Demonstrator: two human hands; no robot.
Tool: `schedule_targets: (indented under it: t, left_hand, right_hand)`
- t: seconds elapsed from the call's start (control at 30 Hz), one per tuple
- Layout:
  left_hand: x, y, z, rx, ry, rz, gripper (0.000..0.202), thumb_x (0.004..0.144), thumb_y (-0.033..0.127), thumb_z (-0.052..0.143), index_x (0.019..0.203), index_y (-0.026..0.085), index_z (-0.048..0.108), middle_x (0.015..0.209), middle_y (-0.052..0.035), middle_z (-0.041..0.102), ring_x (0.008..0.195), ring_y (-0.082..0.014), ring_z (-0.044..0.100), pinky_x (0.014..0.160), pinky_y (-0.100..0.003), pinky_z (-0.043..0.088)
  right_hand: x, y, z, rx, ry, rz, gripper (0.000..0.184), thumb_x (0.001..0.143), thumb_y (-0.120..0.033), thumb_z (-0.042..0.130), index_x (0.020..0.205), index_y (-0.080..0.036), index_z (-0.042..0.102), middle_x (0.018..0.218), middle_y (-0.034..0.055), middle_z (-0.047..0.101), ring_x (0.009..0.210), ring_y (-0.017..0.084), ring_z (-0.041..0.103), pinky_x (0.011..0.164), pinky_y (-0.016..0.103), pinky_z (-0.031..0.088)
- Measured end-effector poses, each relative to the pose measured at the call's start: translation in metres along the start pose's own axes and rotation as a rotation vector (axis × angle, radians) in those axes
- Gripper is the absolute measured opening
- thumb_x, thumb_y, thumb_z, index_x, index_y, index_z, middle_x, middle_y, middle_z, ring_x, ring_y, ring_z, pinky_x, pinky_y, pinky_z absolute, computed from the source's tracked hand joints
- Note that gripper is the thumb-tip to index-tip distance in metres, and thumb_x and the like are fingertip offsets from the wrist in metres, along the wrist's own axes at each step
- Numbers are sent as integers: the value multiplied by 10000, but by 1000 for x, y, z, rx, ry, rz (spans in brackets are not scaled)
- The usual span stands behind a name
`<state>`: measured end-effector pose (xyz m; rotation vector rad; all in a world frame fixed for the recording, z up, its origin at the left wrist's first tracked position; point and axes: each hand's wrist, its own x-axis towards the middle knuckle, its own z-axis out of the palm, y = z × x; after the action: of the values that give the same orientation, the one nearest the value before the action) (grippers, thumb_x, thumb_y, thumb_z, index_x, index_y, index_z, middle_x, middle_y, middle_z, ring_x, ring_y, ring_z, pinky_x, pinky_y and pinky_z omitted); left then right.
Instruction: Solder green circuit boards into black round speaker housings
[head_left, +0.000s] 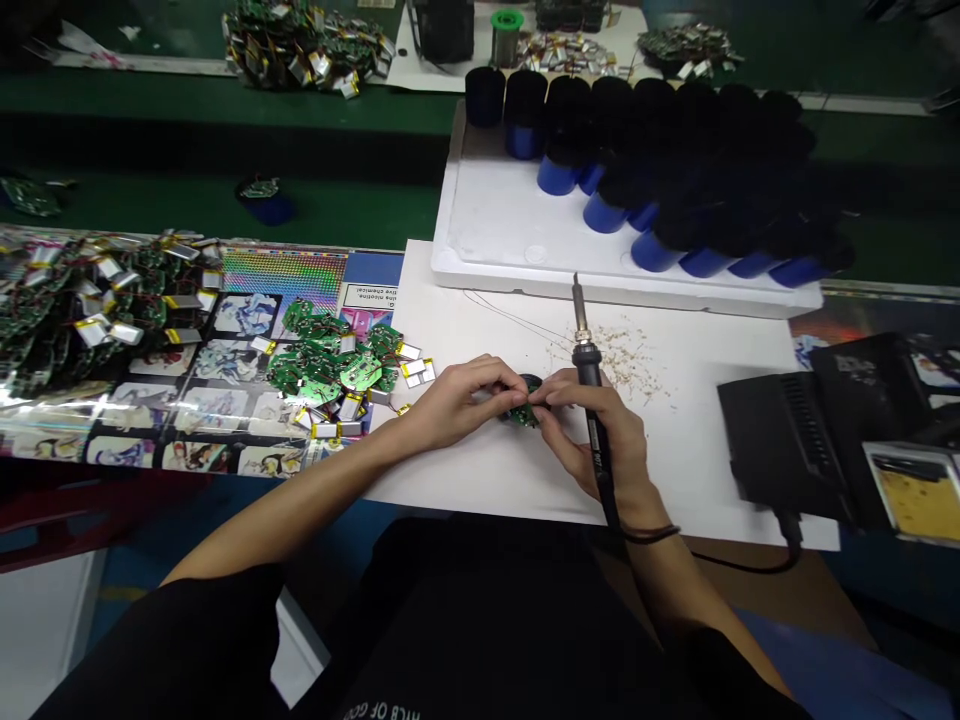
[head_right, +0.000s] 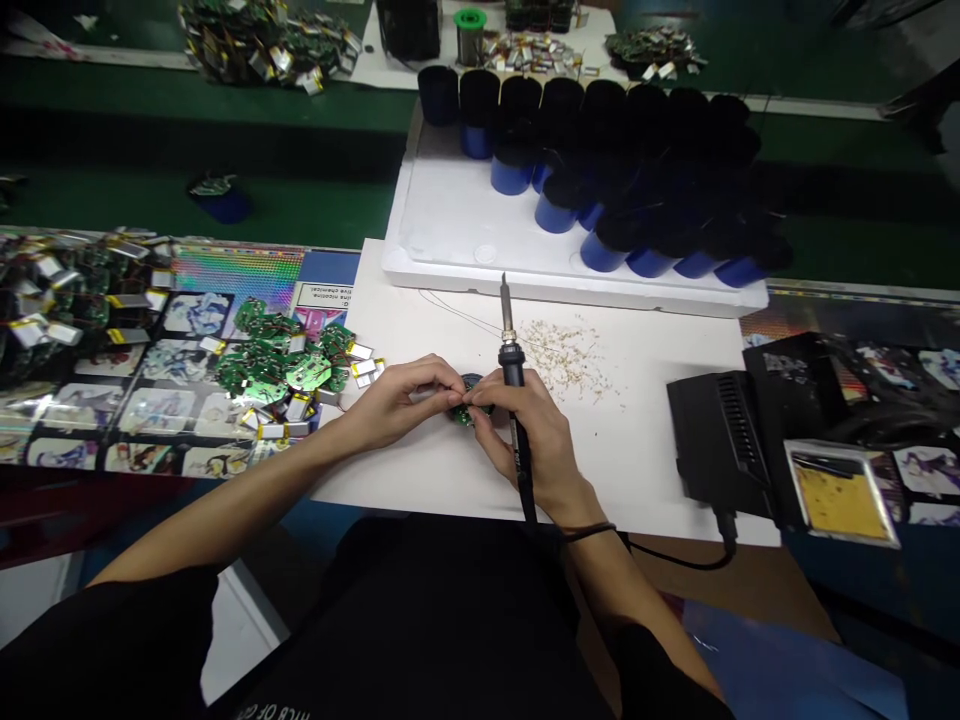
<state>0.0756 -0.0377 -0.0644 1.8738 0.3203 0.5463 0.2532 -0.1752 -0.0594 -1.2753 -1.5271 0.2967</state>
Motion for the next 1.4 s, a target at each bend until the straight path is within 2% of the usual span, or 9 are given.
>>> schedule_targets:
  t: [0.23, 0.47, 0.63, 0.77, 0.83, 0.93, 1.03, 1.17, 1.4]
  left_hand:
    - [-1, 0, -1, -5, -55, -13, 158, 1076, 289, 648, 1049, 177, 756, 1001, -64, 744, 904, -154, 654, 788, -257, 485]
    - [1, 1, -3, -21, -96, 4, 152, 1082, 290, 643, 1065, 192, 758, 1013, -60, 769, 990, -166, 679, 872, -266, 512]
    - [-2, 3, -3, 0, -101, -40, 146, 1058, 316, 682, 1071, 183, 740, 970, -38, 757, 795, -119, 651, 701, -230, 471]
    - [-3, 0, 0, 159, 11, 128, 216, 962, 314, 816, 1090, 185, 699, 941, -26, 737, 765, -123, 595, 688, -239, 469]
    - [-2, -2, 2, 238, 85, 236, 133, 994, 269, 775, 1048, 186, 688, 919, -29, 740, 792, -135, 615, 718, -252, 492]
    - [0, -3, 3, 339, 137, 368, 43, 1032, 219, 718, 1035, 190, 686, 898, -31, 760, 830, -151, 651, 774, -281, 516]
    - [1, -2, 2, 395, 154, 420, 34, 1036, 215, 714, 1053, 192, 695, 924, -38, 777, 851, -161, 663, 814, -304, 525]
    - [1, 1, 1, 314, 132, 353, 33, 1046, 222, 699, 1043, 190, 706, 940, -42, 778, 875, -166, 661, 850, -317, 526]
    - [-1, 6, 0, 107, 69, 90, 136, 1051, 290, 675, 974, 182, 706, 907, -40, 726, 834, -154, 627, 778, -280, 511]
  right_hand:
    - [0, 3, 0, 2, 21, 16, 417, 916, -18, 749, 1207, -294, 636, 1034, 14, 762, 1003, 207, 738, 897, 397, 614]
    - [-2, 6, -2, 25, 8, 49, 408, 917, -39, 759, 1210, -299, 646, 1065, 10, 754, 989, 204, 749, 918, 392, 606]
    - [-2, 4, 1, -12, 32, 77, 370, 929, -69, 763, 1185, -303, 635, 1038, 8, 751, 970, 205, 740, 887, 389, 597]
    - [-2, 3, 4, 4, 50, 105, 352, 943, -79, 753, 1174, -308, 619, 1024, 0, 756, 960, 206, 742, 919, 421, 585]
    - [-3, 4, 6, 13, 48, 120, 334, 949, -87, 751, 1164, -307, 620, 1023, 0, 755, 965, 206, 741, 921, 421, 583]
    - [-3, 5, 8, 21, 58, 139, 313, 957, -100, 749, 1156, -306, 622, 1013, -1, 755, 972, 204, 735, 923, 413, 582]
    - [-3, 5, 9, 28, 71, 158, 300, 961, -105, 746, 1146, -304, 620, 1004, -7, 750, 965, 196, 736, 927, 403, 578]
    - [-2, 5, 10, 68, 75, 166, 293, 965, -107, 737, 1152, -296, 613, 1027, -4, 733, 957, 181, 744, 925, 387, 586]
    - [-4, 1, 12, 55, 68, 141, 287, 972, -115, 711, 1164, -293, 595, 1017, 8, 726, 956, 205, 750, 887, 420, 602]
